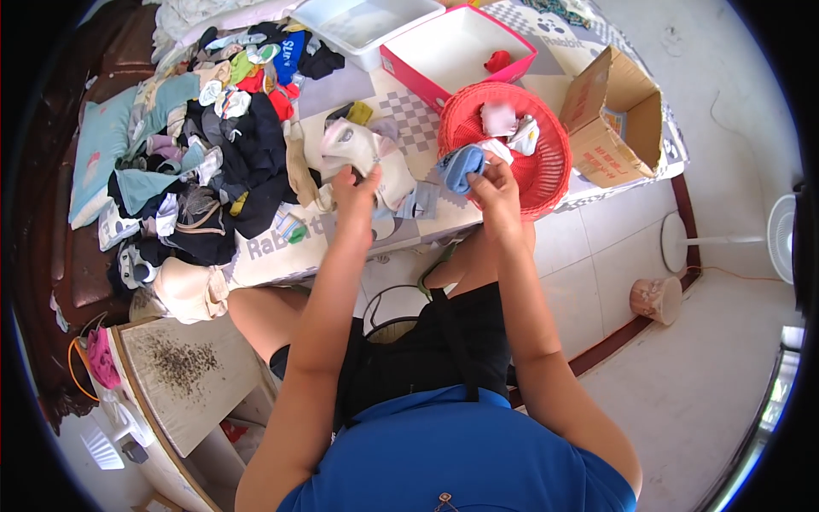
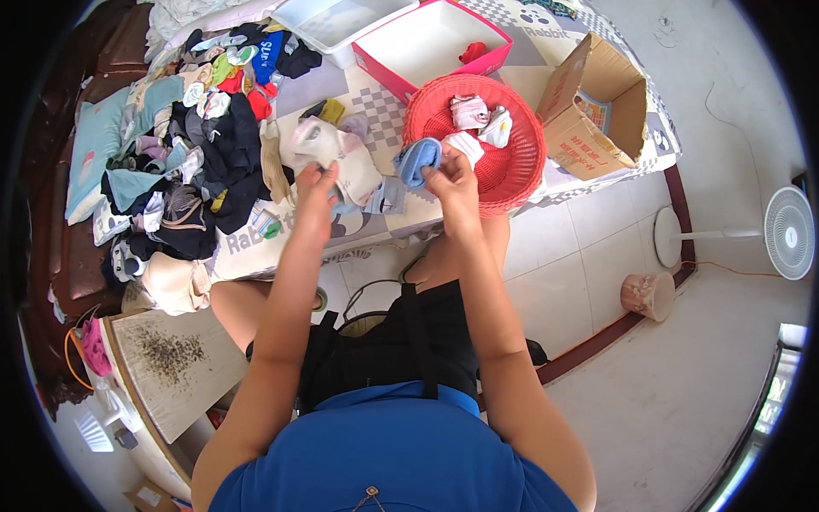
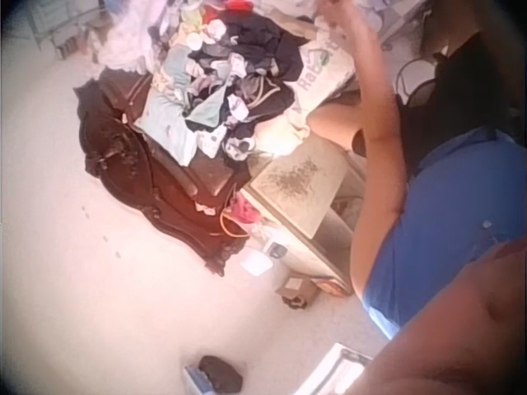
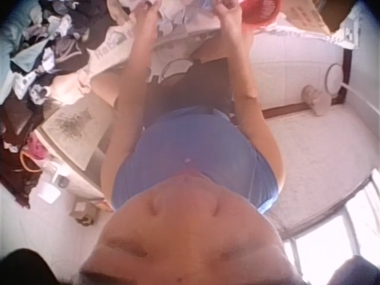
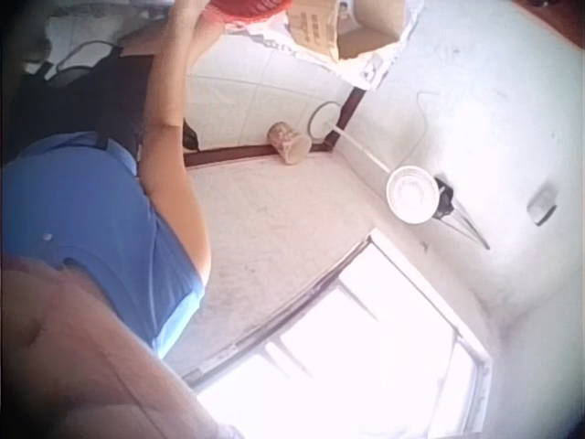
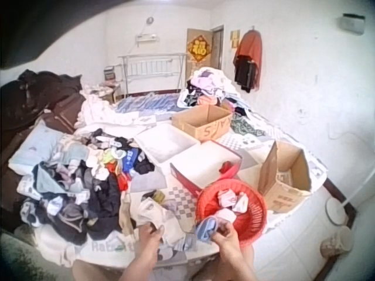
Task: The person sits by a bed and sorts through a large pile of socks, pairing matching items together and folding them into compact bundles before placing them into a red plastic basket.
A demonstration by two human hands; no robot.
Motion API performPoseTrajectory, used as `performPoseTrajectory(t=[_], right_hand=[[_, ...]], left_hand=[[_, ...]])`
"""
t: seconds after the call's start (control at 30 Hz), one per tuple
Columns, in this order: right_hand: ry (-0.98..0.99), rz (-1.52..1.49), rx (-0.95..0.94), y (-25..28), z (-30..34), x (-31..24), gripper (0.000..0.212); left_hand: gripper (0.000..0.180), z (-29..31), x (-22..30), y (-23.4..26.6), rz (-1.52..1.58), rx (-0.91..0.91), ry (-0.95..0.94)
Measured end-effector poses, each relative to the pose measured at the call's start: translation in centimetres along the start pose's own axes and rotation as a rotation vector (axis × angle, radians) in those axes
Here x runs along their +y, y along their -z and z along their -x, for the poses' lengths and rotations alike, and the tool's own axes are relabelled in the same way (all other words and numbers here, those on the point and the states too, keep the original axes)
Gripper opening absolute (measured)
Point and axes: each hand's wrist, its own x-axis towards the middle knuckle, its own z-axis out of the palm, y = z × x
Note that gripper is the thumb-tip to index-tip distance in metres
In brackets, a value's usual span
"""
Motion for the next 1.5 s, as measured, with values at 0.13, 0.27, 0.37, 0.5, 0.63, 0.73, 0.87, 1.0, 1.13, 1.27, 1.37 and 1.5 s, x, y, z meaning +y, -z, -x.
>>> performPoseTrajectory(t=[0.13,0.27,0.37,0.5,0.63,0.73,0.87,1.0,1.13,1.27,1.37,1.5], right_hand=[[0.187,0.282,-0.03,-1.9,1.7,2.2,0.044],[0.288,0.532,-0.058,-4.1,3.3,1.8,0.036],[0.215,0.531,-0.037,-2.9,3.0,2.6,0.025],[0.248,0.535,0.004,-3.6,3.2,3.8,0.02],[0.052,0.413,-0.065,-4.9,4.6,2.9,0.02],[0.342,0.522,-0.231,-4.9,5.2,4.7,0.037],[0.249,0.572,-0.141,-4.6,5.4,5.0,0.044],[0.305,0.791,-0.094,-4.5,5.3,4.6,0.046],[0.338,0.83,-0.088,-4.7,5.5,4.4,0.041],[0.197,0.798,-0.077,-5.4,6.3,4.5,0.033],[0.19,0.763,-0.084,-5.6,6.4,5.6,0.027],[-0.39,-0.033,0.03,-5.2,4.9,6.5,0.025]], left_hand=[[0.054,2.1,-4.3,-2.0,-0.351,-0.11,-0.604],[0.036,3.9,-3.0,-1.7,-0.403,-0.176,-0.619],[0.034,3.6,-3.6,-0.7,-0.43,-0.179,-0.554],[0.036,4.1,-4.5,-0.7,-0.471,-0.209,-0.659],[0.03,3.5,-6.9,-0.3,-0.2,0.053,-0.453],[0.028,3.3,-7.3,-0.2,0.008,0.043,-0.275],[0.029,3.7,-7.1,-0.1,-0.008,-0.043,-0.296],[0.032,4.2,-7.3,-0.2,-0.401,0.038,-0.476],[0.032,4.9,-6.4,-0.8,-0.639,0.137,-0.586],[0.025,4.3,-7.1,0.6,-0.553,0.154,-0.493],[0.026,4.3,-7.1,0.7,-0.22,0.074,-0.17],[0.033,4.0,-8.7,0.7,0.263,-0.094,0.146]])
